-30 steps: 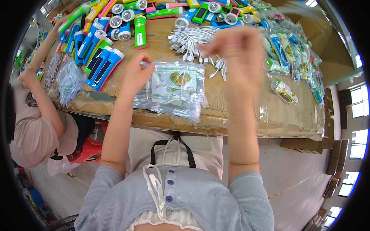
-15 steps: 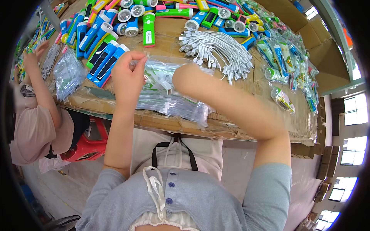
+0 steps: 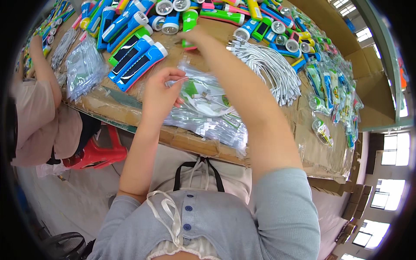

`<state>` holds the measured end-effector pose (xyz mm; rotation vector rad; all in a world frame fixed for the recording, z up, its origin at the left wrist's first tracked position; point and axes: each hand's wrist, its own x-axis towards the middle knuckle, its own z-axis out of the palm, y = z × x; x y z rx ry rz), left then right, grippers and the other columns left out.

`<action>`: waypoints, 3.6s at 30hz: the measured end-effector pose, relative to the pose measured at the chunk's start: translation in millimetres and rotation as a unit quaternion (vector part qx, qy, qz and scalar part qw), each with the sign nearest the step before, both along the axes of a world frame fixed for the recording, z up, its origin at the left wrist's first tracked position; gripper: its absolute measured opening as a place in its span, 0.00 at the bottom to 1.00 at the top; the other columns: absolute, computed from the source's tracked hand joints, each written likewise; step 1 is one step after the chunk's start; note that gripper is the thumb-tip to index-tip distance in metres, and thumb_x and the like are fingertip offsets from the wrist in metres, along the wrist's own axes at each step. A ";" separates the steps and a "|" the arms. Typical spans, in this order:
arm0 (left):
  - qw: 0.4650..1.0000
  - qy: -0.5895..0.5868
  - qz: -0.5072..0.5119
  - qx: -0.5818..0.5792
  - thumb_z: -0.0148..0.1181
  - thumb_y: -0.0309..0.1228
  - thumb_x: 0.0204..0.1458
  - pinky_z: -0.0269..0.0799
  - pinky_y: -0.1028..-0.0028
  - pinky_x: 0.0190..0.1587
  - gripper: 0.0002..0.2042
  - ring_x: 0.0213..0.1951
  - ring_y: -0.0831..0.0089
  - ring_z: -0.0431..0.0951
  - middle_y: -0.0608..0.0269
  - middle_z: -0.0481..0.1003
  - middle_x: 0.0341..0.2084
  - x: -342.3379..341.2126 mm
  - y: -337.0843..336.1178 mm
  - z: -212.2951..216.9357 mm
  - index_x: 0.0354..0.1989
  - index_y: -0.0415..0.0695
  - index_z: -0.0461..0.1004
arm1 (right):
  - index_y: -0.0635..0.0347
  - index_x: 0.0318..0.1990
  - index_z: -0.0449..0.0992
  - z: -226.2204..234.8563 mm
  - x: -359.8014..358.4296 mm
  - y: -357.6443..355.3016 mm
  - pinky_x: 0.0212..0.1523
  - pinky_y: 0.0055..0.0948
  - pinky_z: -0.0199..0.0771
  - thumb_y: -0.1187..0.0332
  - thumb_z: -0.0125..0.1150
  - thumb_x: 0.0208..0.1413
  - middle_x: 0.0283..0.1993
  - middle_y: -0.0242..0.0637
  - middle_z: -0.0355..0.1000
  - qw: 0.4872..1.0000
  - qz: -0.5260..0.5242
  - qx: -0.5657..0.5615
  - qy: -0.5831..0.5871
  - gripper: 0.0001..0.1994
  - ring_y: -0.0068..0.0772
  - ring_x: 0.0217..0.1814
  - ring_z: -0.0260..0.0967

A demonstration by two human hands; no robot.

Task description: Placing small colorful flashlights into plastic bags.

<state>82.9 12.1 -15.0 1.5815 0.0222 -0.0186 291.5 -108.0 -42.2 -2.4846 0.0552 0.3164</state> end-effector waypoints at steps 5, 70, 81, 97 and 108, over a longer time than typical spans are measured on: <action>1.000 0.016 -0.015 0.021 0.54 0.21 0.48 0.65 0.82 0.14 0.08 0.14 0.81 0.71 0.59 0.76 0.30 4.7 12.4 -4.2 0.38 0.36 0.72 | 0.68 0.49 0.67 74.4 -105.4 -26.4 0.40 0.29 0.70 0.57 0.61 0.52 0.40 0.43 0.72 0.970 0.015 0.192 -0.145 0.25 0.31 0.43 0.70; 0.822 -0.355 -0.161 0.416 0.59 0.29 0.46 0.63 0.63 0.45 0.12 0.44 0.56 0.69 0.56 0.71 0.36 26.1 -52.7 -35.4 0.40 0.41 0.71 | 0.50 0.65 0.52 0.0 -312.8 -426.0 0.62 0.56 0.49 0.54 0.65 0.44 0.69 0.46 0.46 0.805 -0.282 -0.482 -0.200 0.41 0.49 0.70 0.44; 0.839 -0.385 -0.153 0.352 0.64 0.24 0.39 0.62 0.65 0.41 0.07 0.35 0.60 0.71 0.61 0.73 0.27 36.6 -68.9 -43.9 0.26 0.43 0.71 | 0.57 0.39 0.75 17.9 -228.0 -144.9 0.43 0.36 0.70 0.66 0.63 0.47 0.41 0.38 0.73 0.918 0.080 -0.045 -0.385 0.12 0.39 0.44 0.70; 0.843 -0.411 -0.136 0.319 0.62 0.24 0.39 0.64 0.62 0.36 0.06 0.32 0.57 0.71 0.59 0.72 0.24 32.3 -70.7 -43.8 0.24 0.42 0.71 | 0.61 0.30 0.72 44.3 -243.9 -161.7 0.35 0.38 0.68 0.70 0.61 0.45 0.29 0.40 0.68 0.927 0.089 -0.231 -0.281 0.06 0.44 0.35 0.68; 0.806 -0.485 -0.129 0.315 0.61 0.23 0.38 0.64 0.65 0.35 0.06 0.31 0.60 0.71 0.61 0.70 0.24 31.5 -73.8 -39.1 0.24 0.43 0.69 | 0.62 0.32 0.76 22.6 -194.3 -131.5 0.37 0.38 0.70 0.67 0.59 0.47 0.32 0.43 0.73 0.953 0.200 -0.071 -0.218 0.08 0.45 0.37 0.70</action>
